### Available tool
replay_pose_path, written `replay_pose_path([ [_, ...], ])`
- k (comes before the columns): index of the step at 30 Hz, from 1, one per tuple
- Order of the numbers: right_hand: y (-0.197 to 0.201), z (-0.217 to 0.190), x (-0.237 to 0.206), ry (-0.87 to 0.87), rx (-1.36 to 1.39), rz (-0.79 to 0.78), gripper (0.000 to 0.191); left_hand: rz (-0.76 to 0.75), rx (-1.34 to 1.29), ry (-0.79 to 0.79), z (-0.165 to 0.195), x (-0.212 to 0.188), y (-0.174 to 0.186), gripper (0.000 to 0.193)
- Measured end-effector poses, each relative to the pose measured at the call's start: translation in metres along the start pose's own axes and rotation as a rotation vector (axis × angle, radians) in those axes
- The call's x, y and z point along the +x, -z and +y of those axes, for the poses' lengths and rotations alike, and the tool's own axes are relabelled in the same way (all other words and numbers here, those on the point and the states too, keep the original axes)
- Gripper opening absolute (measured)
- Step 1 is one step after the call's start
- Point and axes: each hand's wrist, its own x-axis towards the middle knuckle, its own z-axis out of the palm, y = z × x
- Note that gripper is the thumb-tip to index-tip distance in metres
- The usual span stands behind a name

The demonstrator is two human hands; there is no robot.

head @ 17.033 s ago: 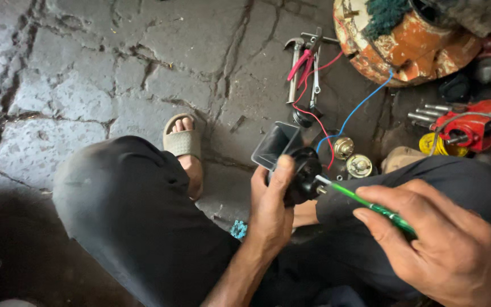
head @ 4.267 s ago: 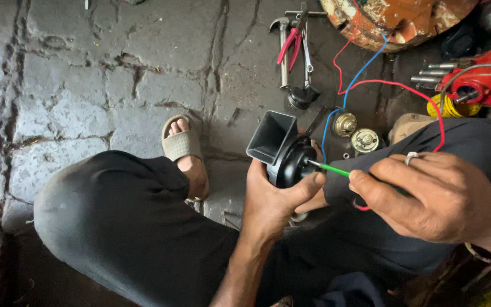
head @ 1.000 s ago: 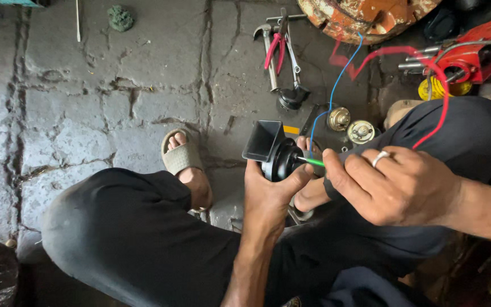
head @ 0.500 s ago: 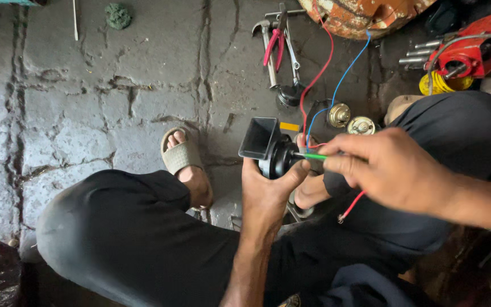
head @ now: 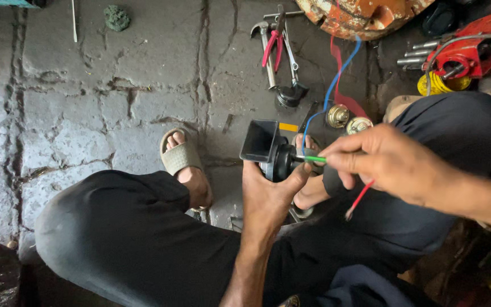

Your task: The person sits on the floor and uses a green screwdriver to tighten screws on a black cylindrical electrical device. They connect red and blue wires to the terminals and repeatedly adjust the screws to secure the connections.

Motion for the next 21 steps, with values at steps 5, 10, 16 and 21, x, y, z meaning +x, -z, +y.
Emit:
replay_pose_path([
  [5,0.007,-0.002,-0.002,0.108,-0.076,0.003,0.039,-0.002,-0.089,0.040,0.005,0.000,0.000,0.065],
  [10,0.013,-0.007,-0.013,0.959,-1.079,0.272,0.044,-0.003,-0.122,0.066,0.010,0.000,-0.001,0.062],
  [16,0.008,0.005,-0.009,0.570,-0.691,0.101,0.045,-0.001,-0.178,0.042,0.006,0.000,-0.004,0.062],
  [21,0.005,0.004,0.001,0.020,-0.028,-0.017,0.031,0.021,-0.018,-0.018,0.003,0.001,-0.003,0.064],
])
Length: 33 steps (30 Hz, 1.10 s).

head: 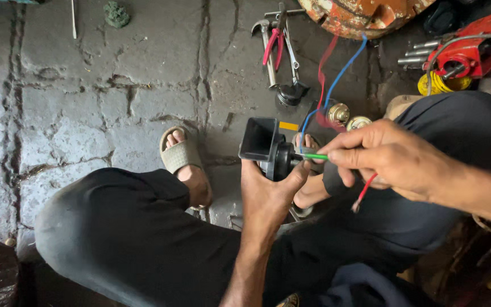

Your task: The person sits on the floor and uses a green screwdriver to tighten screws on a black cylindrical electrical device. They connect red and blue wires to the terminals and repeatedly adjust the screws to secure the connections.

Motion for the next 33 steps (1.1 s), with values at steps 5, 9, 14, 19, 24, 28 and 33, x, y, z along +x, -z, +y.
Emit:
replay_pose_path([
  [5,0.004,-0.019,-0.008,0.405,-0.414,0.141,0.032,-0.010,-0.038,0.092,0.005,0.000,0.001,0.065],
  [9,0.003,-0.023,-0.013,0.968,-1.083,0.353,0.032,-0.026,-0.084,0.083,0.009,-0.003,0.002,0.062],
  [14,0.001,-0.007,-0.011,0.725,-0.735,0.224,0.034,-0.041,-0.093,0.069,0.006,-0.002,0.003,0.062],
  [19,0.003,0.006,0.008,-0.172,0.293,-0.080,0.029,-0.024,-0.045,0.022,-0.001,0.000,0.002,0.065],
  [24,0.006,-0.006,0.005,-0.053,0.250,-0.096,0.028,-0.040,-0.164,0.041,-0.001,0.001,0.002,0.065],
  [28,0.008,-0.018,-0.009,0.739,-0.724,0.244,0.038,-0.061,-0.282,0.119,0.002,-0.002,0.002,0.060],
  [33,0.010,-0.012,-0.010,0.969,-1.146,0.222,0.040,-0.098,-0.335,0.178,0.002,-0.003,0.002,0.062],
])
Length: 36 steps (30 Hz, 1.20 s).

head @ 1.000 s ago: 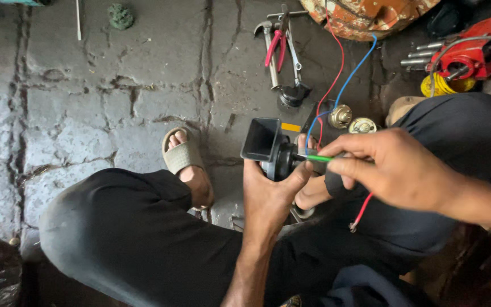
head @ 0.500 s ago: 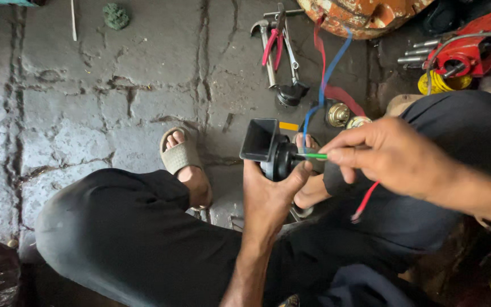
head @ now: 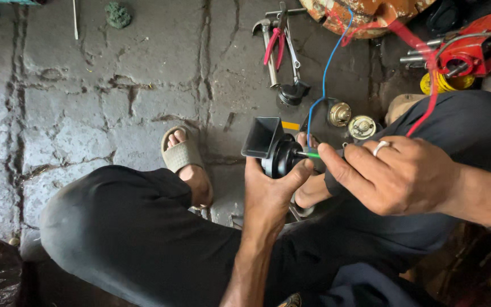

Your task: The person sits on the floor and uses a green screwdriver to tighten screws on a black cylindrical electrical device. They connect red and blue wires to the terminals and repeatedly adjust the screws to secure the connections.

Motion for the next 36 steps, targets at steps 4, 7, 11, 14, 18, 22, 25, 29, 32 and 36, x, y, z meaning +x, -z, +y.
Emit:
replay_pose_path([
  [4,-0.014,-0.007,-0.003,-0.624,0.740,-0.105,0.034,0.043,0.151,-0.087,-0.003,0.001,0.001,0.065],
  [7,-0.025,-0.002,0.000,-1.105,1.239,-0.289,0.029,0.086,0.305,-0.137,-0.004,0.002,0.002,0.067],
  [11,-0.019,0.005,0.004,-1.053,1.280,-0.289,0.026,0.069,0.255,-0.121,-0.003,0.002,0.001,0.066],
  [14,-0.004,-0.001,0.004,-0.601,0.756,-0.062,0.033,0.071,0.189,-0.100,-0.002,0.003,0.000,0.067],
  [18,0.002,-0.004,0.002,-0.049,0.029,-0.014,0.043,0.000,0.040,-0.049,0.000,0.001,0.001,0.063],
  [22,-0.008,-0.009,-0.005,-0.116,0.134,-0.014,0.043,0.031,0.142,-0.076,-0.001,0.000,0.003,0.063],
  [25,-0.016,-0.013,-0.009,-0.442,0.611,0.014,0.033,0.035,0.237,-0.119,-0.003,0.000,0.004,0.061],
  [29,-0.023,-0.005,-0.004,-0.863,1.146,-0.101,0.026,0.054,0.302,-0.140,-0.007,0.003,0.004,0.062],
  [32,-0.019,0.002,0.004,-1.097,1.380,-0.291,0.026,0.049,0.238,-0.143,-0.007,0.007,0.004,0.062],
  [36,-0.002,-0.012,0.006,-0.437,0.579,0.103,0.034,0.026,0.176,-0.098,-0.005,0.005,0.005,0.060],
])
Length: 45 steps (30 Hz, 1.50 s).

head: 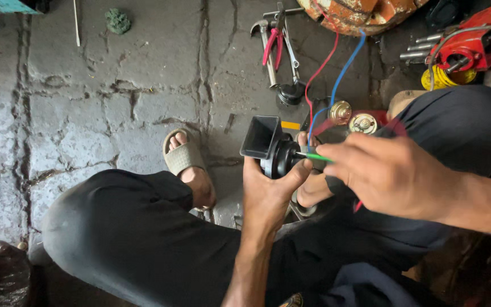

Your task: The person sits on the floor and uses a green screwdriver to tighten screws on a black cylindrical electrical device. They connect red and blue wires to the terminals and repeatedly adjust the screws to secure the connections.

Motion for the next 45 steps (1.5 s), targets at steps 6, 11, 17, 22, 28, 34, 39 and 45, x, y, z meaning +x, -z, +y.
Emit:
replay_pose_path([
  [6,0.002,0.003,-0.006,0.384,-0.643,-0.071,0.043,-0.015,-0.083,0.086,0.005,-0.002,-0.001,0.059],
  [11,-0.005,0.007,-0.010,0.109,-0.189,-0.127,0.045,-0.005,-0.018,0.023,0.003,-0.001,0.000,0.060],
  [17,-0.010,0.017,0.001,-0.507,0.495,-0.137,0.025,0.023,0.157,-0.089,-0.002,0.002,0.001,0.066],
  [22,-0.004,0.011,0.010,-0.619,0.464,-0.225,0.028,0.002,0.025,-0.070,0.000,0.004,0.001,0.065],
  [28,0.005,0.000,0.005,0.338,-0.589,-0.027,0.039,-0.025,-0.099,0.011,0.004,0.001,0.000,0.062],
  [34,-0.008,0.008,-0.006,0.048,-0.189,-0.104,0.041,-0.011,-0.050,0.007,0.004,0.001,0.000,0.060],
  [39,-0.021,0.026,-0.007,-0.599,0.657,-0.202,0.028,-0.015,0.002,-0.048,0.003,0.001,0.000,0.061],
  [45,-0.013,0.018,-0.002,-0.807,0.629,-0.297,0.030,-0.005,0.051,-0.037,0.005,0.002,0.000,0.060],
])
